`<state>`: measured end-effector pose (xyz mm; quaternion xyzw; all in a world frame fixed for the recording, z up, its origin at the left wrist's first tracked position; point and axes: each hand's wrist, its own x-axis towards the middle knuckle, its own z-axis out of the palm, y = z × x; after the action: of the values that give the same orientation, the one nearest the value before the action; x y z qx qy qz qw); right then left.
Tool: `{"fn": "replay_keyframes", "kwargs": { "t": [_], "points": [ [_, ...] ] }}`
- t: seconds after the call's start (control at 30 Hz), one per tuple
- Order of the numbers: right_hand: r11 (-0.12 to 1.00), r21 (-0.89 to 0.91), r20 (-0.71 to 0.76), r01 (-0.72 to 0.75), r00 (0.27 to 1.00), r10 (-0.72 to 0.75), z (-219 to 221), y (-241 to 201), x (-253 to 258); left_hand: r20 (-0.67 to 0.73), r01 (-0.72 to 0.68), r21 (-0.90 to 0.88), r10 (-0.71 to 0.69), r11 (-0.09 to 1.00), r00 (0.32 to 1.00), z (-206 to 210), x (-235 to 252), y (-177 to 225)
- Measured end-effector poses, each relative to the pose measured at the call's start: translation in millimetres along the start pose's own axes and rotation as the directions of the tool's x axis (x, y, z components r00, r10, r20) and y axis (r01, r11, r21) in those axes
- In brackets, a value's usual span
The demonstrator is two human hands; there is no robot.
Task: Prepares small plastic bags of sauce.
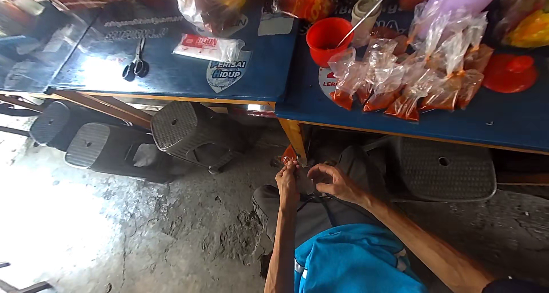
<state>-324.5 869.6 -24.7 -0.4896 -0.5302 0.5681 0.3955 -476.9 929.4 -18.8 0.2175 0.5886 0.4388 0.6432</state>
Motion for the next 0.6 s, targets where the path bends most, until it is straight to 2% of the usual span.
{"fn": "replay_keyframes", "kwargs": {
  "t": [0.17,0.33,0.6],
  "points": [
    [0.997,-0.008,-0.111,-0.072,0.991,0.070,7.2,1.0,4.5,0.000,-0.001,0.008,0.001,1.000,1.000,5.4,-0.8,-3.9],
    [0.999,0.029,-0.196,-0.018,0.980,0.024,8.7,3.0,1.8,-0.028,0.028,-0.008,-0.028,1.000,0.999,3.3,3.8,-3.0],
    [0.998,0.054,-0.229,-0.012,0.973,0.024,2.4,4.1,-12.7,-0.049,0.057,-0.056,-0.059,0.997,0.997,-0.9,16.8,-4.4]
  ]
}}
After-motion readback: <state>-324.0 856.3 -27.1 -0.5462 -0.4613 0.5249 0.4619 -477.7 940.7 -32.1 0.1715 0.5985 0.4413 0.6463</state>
